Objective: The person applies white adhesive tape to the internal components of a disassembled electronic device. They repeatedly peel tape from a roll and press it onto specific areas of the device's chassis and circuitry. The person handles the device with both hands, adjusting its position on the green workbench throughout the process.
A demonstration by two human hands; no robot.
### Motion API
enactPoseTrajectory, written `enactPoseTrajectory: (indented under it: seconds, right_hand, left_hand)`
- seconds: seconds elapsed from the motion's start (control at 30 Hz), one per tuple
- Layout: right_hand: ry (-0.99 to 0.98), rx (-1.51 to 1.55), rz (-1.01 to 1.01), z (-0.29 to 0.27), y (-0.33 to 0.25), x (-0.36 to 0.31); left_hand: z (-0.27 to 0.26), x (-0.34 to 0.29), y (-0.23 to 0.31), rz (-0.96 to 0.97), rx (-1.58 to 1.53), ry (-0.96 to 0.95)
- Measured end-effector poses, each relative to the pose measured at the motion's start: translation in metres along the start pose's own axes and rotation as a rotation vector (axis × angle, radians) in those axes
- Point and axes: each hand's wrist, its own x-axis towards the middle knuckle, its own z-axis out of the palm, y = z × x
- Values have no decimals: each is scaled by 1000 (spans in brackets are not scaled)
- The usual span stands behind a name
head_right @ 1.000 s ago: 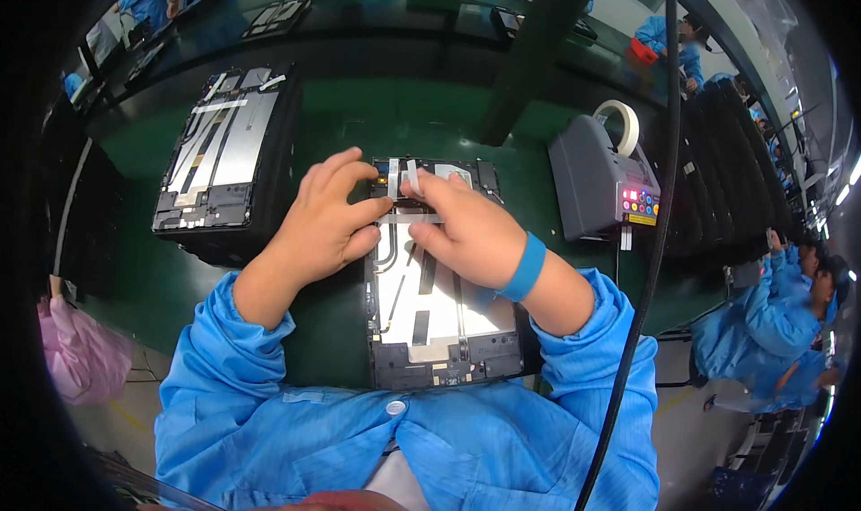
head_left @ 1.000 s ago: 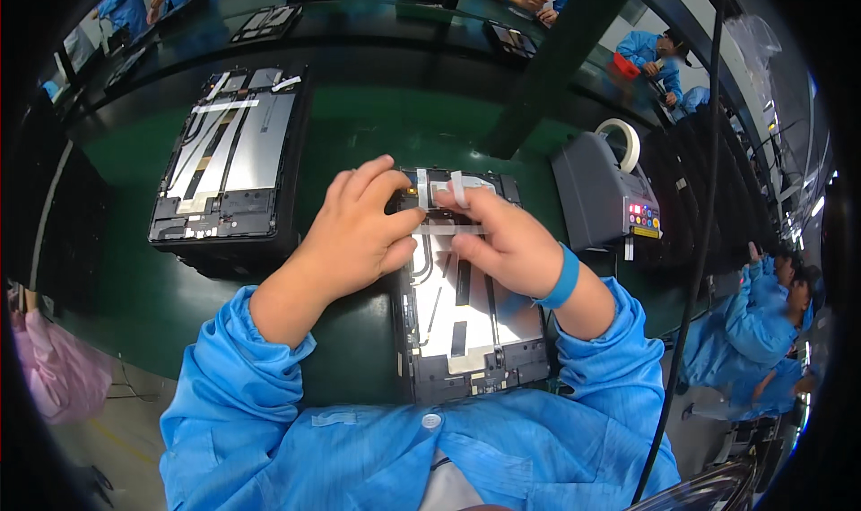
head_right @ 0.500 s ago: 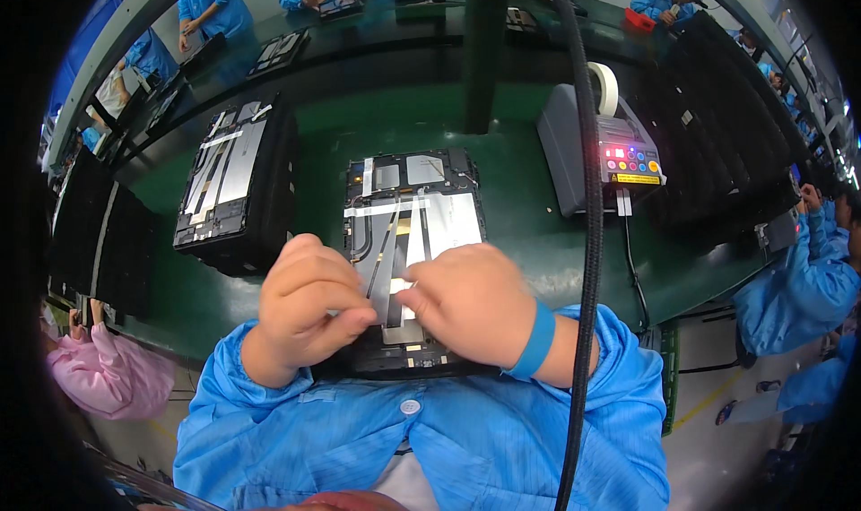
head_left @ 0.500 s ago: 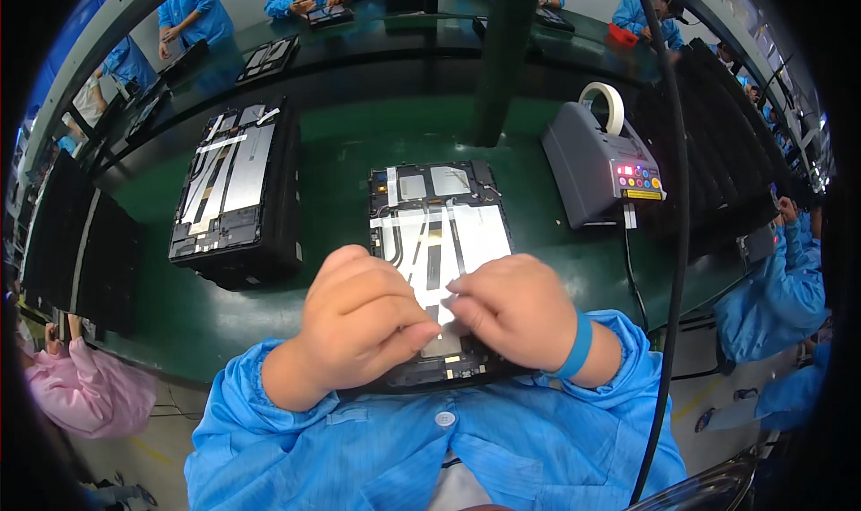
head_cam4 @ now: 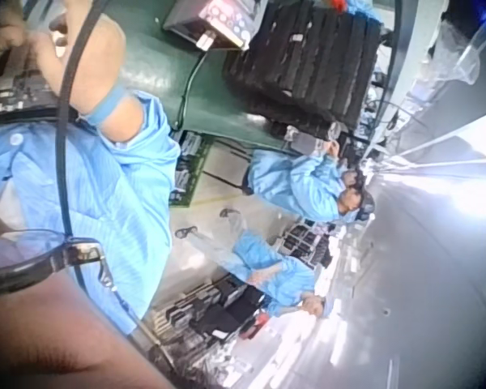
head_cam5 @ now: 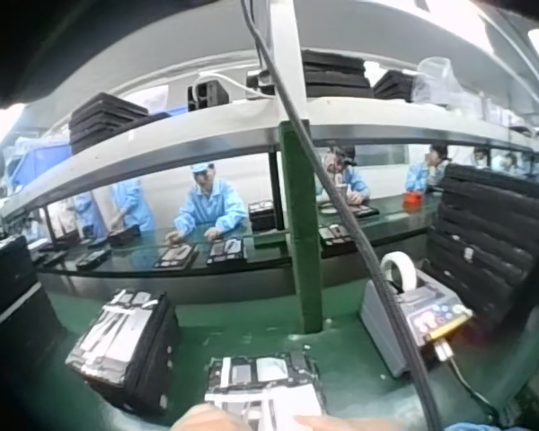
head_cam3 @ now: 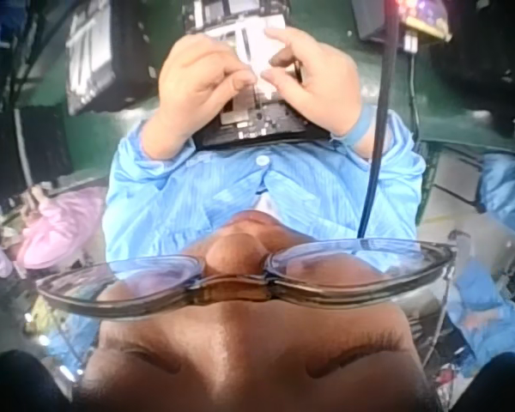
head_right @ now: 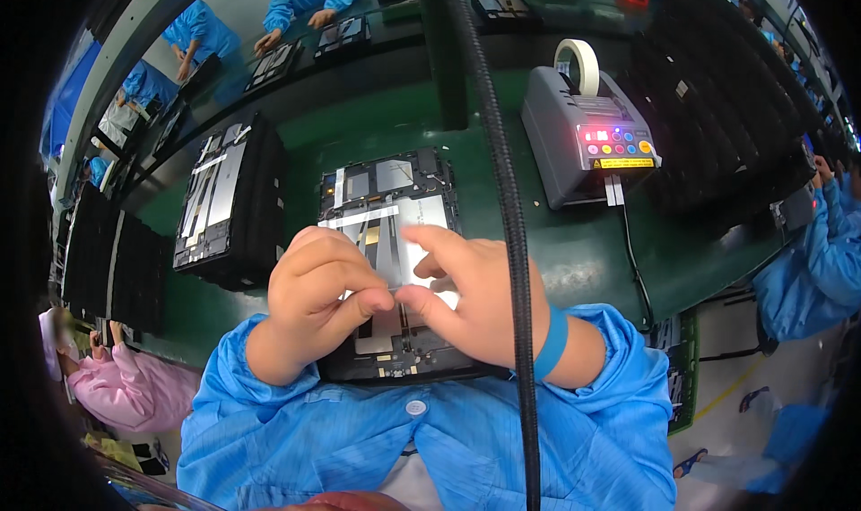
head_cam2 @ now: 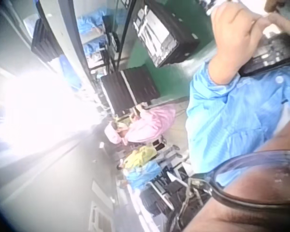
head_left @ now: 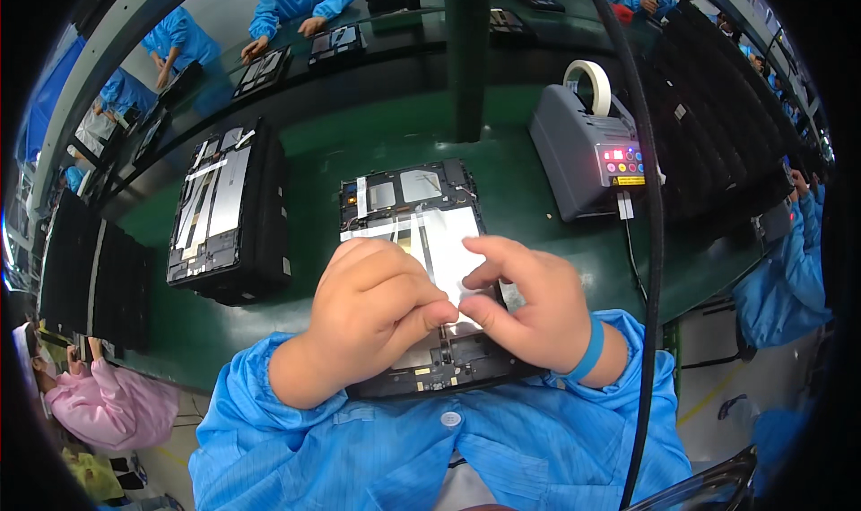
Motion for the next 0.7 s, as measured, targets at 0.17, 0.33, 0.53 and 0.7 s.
enactPoseTrajectory:
  seconds: [0.17, 0.33, 0.53, 0.7]
  right_hand:
    - [-45, -84, -132, -17, 22, 8]
    - [93, 248, 262, -24, 57, 30]
    - [-7, 451, 443, -4, 111, 50]
    - [-76, 343, 417, 0, 124, 54]
  left_hand:
    - [10, 20, -18, -73, -65, -20]
    - [19, 47, -49, -318, -36, -233]
    - [42, 56, -65, -144, 179, -436]
    - [26, 45, -67, -120, 251, -422]
